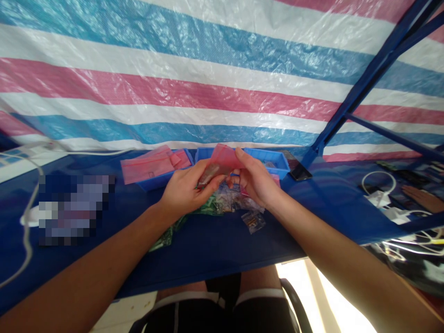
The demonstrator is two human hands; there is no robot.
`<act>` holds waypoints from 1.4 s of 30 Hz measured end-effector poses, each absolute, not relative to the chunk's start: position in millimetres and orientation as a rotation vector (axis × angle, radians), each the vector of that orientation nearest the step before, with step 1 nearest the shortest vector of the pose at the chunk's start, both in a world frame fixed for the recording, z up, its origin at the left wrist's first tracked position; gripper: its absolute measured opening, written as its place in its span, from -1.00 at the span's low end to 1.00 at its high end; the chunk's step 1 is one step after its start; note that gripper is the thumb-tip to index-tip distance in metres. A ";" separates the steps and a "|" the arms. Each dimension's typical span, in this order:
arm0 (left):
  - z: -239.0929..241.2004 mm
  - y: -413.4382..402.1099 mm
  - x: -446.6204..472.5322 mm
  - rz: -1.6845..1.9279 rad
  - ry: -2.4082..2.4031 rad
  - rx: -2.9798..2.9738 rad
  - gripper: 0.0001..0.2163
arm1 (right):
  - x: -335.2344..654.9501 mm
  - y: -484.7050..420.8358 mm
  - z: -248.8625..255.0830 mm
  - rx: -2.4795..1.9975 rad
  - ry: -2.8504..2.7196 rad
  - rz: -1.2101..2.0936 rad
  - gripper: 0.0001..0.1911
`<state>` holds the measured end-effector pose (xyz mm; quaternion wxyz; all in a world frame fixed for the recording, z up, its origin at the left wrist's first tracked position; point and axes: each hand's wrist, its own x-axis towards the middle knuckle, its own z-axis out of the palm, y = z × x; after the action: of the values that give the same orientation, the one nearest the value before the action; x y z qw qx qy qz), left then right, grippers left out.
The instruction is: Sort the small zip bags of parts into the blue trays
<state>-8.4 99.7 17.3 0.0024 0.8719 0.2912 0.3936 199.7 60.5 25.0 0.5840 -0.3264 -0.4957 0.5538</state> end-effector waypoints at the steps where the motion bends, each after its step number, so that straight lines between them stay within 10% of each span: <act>1: 17.8 99.2 -8.5 1.230 0.912 2.735 -0.63 | 199.7 60.0 25.0 -0.763 -1.160 1.294 -0.50; 25: 22.0 98.4 -9.9 0.983 0.859 2.754 -0.66 | 199.2 52.8 25.9 -0.742 -1.173 1.434 -0.45; 42: 16.7 108.0 -4.9 1.187 0.693 2.714 -0.08 | 204.2 64.6 16.7 -0.837 -1.136 1.188 -0.61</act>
<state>-4.9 108.0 16.7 0.0497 0.8910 0.2274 0.3898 204.2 64.6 16.7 0.6039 -0.3616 -0.4909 0.5134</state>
